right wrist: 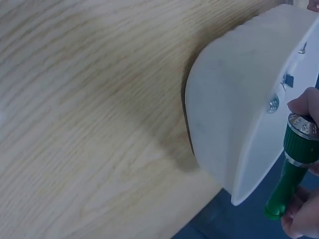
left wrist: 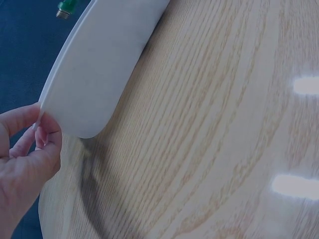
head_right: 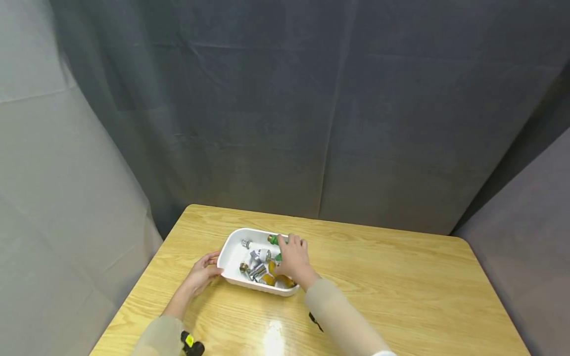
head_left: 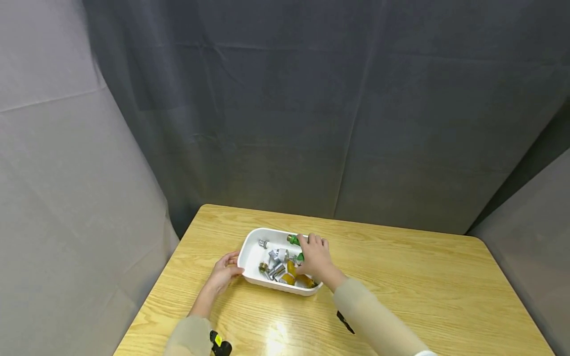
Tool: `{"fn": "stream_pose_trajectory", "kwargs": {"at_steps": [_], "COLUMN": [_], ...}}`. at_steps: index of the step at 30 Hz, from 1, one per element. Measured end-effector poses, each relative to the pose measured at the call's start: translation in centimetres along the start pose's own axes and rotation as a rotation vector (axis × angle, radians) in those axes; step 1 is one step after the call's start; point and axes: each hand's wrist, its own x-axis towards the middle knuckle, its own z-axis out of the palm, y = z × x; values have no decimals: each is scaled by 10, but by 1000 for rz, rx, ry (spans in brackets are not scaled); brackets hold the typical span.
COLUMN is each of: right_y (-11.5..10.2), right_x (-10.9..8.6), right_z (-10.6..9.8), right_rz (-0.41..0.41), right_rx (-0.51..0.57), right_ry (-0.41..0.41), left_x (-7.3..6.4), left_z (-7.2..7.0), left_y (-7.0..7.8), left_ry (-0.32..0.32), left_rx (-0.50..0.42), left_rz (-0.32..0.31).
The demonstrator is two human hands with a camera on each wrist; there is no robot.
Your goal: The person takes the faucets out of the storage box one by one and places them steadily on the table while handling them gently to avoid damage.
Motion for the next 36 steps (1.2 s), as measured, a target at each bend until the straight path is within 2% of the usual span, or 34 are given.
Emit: {"fn": "stream_pose_trajectory", "kwargs": {"at_steps": [7,19,26,36], "right_y": [18,63,82,102], "right_x": [-8,-28,-41,-57], "right_z": [-12,-20,-11,18], "right_rz": [-11,55,108,175], "right_rx": [-22,82,111,165], "right_ry": [93,199,219,206], "left_x": [-1,-3,-4,-3], "left_z": [-1,-2,-4,-4], "left_y": [1,3,1,1], "left_ry": [5,17,11,10], "left_rx": [-1,-13,-11,7], "left_rz": [-8,-5,-11,-19]}}
